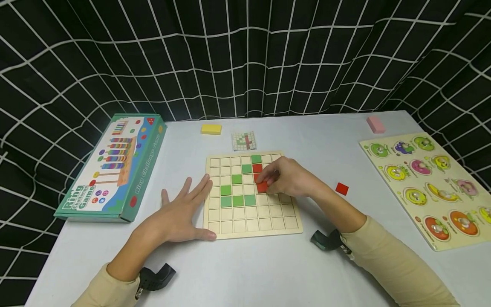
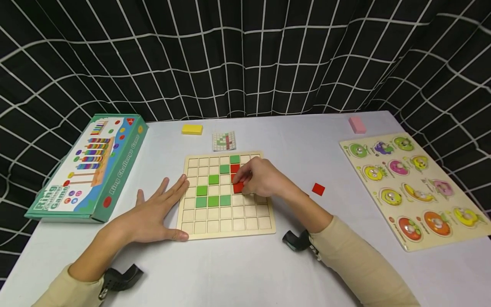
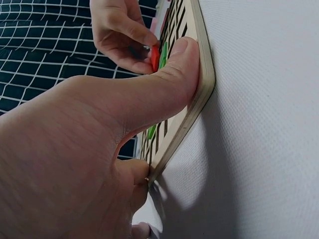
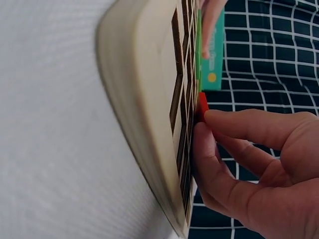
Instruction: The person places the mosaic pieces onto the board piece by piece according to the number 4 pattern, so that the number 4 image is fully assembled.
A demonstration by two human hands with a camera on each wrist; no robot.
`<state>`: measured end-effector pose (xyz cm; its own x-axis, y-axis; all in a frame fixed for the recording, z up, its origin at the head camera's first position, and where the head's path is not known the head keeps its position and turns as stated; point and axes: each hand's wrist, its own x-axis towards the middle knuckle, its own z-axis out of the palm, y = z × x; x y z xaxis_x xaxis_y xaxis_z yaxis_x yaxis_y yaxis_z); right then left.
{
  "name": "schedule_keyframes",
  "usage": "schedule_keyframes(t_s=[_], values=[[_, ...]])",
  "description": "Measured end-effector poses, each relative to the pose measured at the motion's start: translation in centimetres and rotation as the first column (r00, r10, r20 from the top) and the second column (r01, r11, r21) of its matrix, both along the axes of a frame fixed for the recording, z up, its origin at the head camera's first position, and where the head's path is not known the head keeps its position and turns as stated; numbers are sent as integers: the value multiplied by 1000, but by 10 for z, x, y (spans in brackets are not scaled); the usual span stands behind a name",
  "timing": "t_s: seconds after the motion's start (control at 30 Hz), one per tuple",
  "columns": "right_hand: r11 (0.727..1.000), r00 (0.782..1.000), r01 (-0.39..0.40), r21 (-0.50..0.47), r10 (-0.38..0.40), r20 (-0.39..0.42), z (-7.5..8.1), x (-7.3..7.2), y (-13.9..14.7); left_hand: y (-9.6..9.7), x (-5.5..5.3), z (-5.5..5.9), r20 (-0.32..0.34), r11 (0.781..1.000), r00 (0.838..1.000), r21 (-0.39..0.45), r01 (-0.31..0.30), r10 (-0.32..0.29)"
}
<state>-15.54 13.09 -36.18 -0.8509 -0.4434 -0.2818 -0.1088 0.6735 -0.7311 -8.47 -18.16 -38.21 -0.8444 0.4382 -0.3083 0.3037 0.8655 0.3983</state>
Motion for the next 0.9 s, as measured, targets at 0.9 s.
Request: schedule_keyframes(t_s=[0.9], values=[[999, 1000, -8, -33, 8, 0, 3, 0, 7, 0, 1, 0, 2, 1000, 1000, 2, 3, -3]])
